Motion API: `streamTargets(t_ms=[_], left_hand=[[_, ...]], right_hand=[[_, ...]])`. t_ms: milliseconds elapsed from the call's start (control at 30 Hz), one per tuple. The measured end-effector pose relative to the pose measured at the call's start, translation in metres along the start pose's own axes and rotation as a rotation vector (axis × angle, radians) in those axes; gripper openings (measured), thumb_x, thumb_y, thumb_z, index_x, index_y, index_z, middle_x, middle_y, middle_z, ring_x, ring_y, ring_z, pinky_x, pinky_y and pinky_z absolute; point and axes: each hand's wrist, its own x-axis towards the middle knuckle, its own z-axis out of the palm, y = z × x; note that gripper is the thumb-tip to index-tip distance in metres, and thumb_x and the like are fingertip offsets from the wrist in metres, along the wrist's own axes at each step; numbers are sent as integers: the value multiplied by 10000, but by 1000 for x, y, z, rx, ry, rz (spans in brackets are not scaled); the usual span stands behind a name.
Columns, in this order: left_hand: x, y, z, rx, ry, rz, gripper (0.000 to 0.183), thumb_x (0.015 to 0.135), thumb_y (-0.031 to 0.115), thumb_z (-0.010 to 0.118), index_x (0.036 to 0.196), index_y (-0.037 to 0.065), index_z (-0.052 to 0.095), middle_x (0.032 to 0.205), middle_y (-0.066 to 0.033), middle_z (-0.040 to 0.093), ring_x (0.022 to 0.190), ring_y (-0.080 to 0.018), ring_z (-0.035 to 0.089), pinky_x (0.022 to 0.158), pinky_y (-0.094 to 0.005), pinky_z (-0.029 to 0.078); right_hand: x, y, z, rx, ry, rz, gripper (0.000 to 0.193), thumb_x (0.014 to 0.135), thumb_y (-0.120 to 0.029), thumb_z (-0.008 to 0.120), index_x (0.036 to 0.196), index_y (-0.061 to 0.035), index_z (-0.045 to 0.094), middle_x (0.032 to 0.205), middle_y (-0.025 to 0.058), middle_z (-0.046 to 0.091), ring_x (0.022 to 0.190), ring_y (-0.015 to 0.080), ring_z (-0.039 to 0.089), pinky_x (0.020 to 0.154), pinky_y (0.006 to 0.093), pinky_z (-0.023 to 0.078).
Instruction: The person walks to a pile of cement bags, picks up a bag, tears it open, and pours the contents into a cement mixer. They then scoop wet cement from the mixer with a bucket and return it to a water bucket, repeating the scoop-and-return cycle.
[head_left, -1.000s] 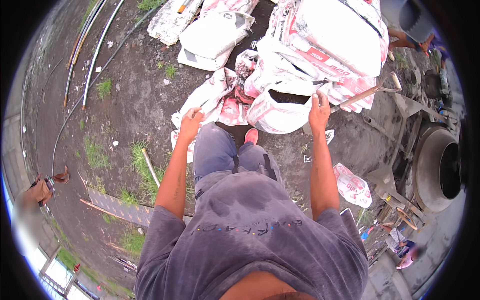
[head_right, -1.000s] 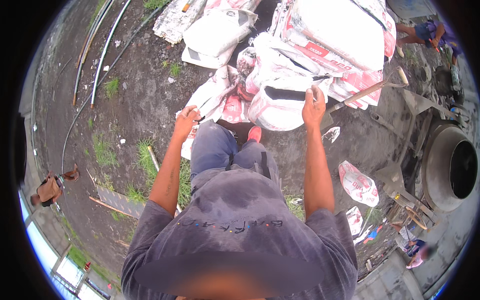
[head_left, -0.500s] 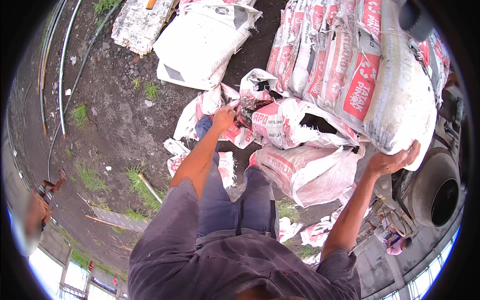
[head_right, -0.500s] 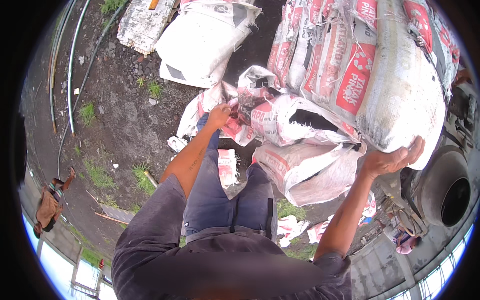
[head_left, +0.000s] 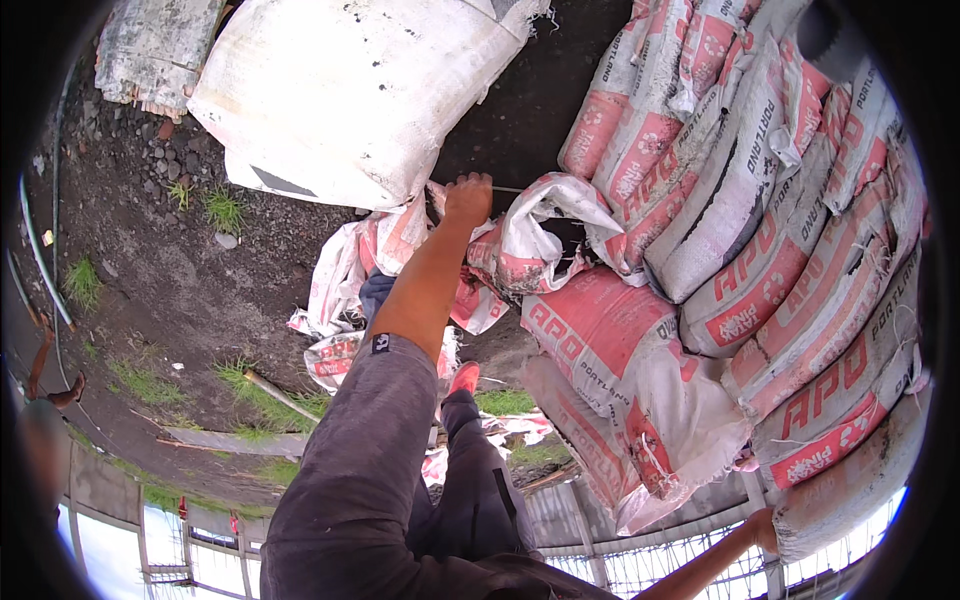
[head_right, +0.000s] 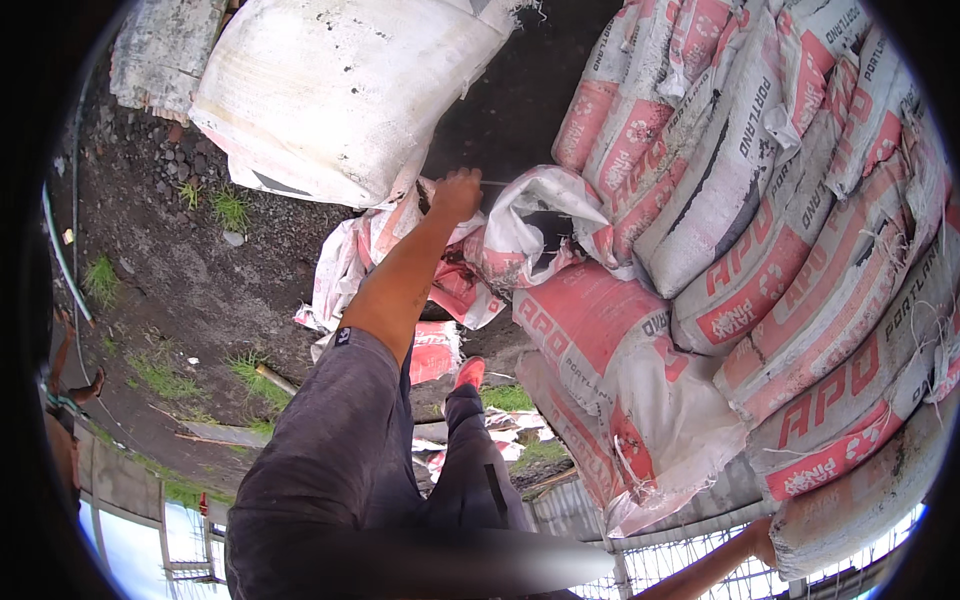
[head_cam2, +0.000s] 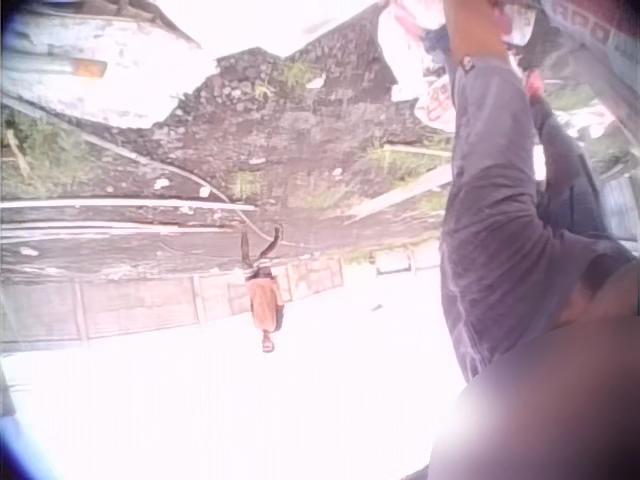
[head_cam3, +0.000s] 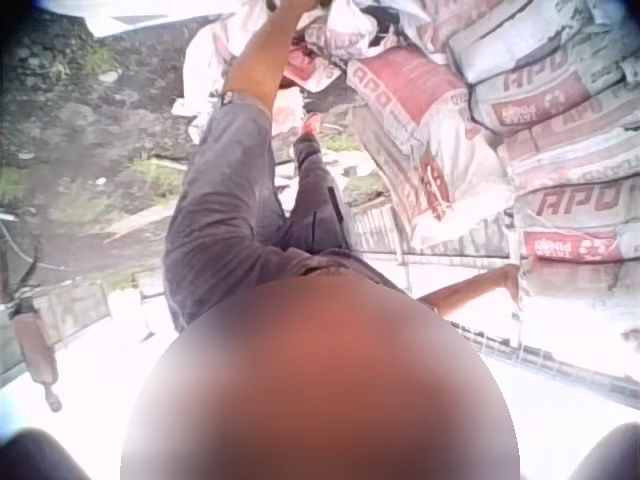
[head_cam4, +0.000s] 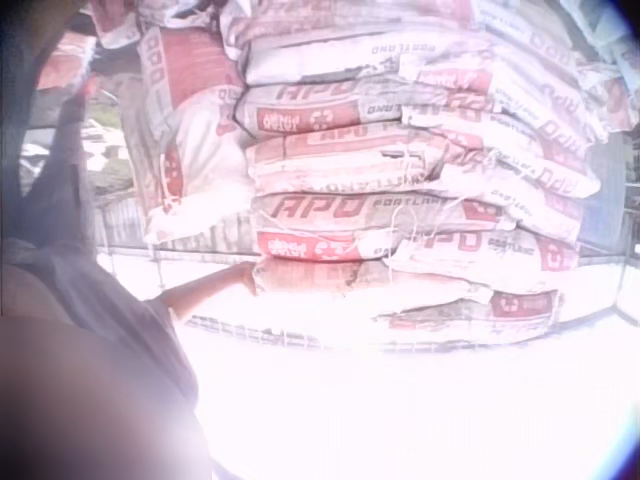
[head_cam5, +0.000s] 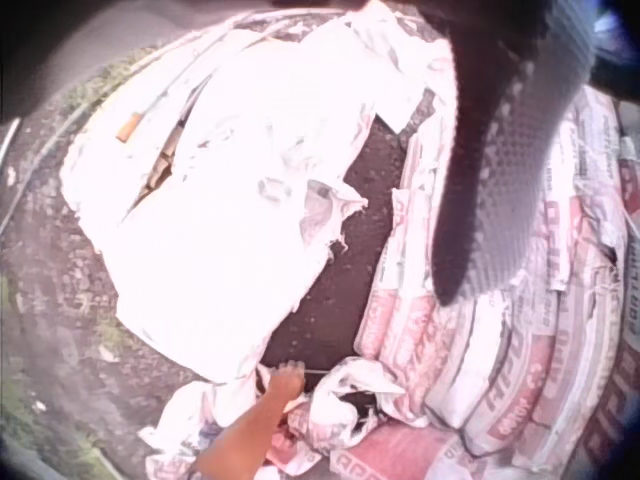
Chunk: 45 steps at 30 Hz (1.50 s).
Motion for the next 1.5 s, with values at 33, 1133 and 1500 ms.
streamTargets(t_ms=[33, 1133, 1500], left_hand=[[5, -1, 7, 51, -48, -18, 324, 793, 193, 588, 1088, 72, 533, 1055, -139, 592, 1034, -326, 580, 836, -511, 450], [-423, 90, -252, -932, 8, -65, 164, 938, 195, 489, 873, 45, 500, 729, -16, 490, 556, -77, 422, 523, -243, 413], [-617, 318, -160, -692, 42, 557, 201, 962, 220, 486, 854, 51, 484, 715, -19, 524, 539, -70, 432, 496, -210, 368]], right_hand=[[2, 2, -5, -50, -113, -32, 403, 793, -388, 524, 908, -29, 666, 898, 172, 650, 837, 399, 618, 734, 534, 450], [32, 6, -141, 2233, 280, 748, 528, 896, -354, 339, 1279, -10, 456, 1361, 210, 371, 1286, 389, 300, 1067, 476, 195], [-237, 85, -103, 3572, -364, 318, 548, 933, -352, 501, 1295, 53, 423, 1250, 220, 506, 1173, 273, 491, 1006, 352, 360]])
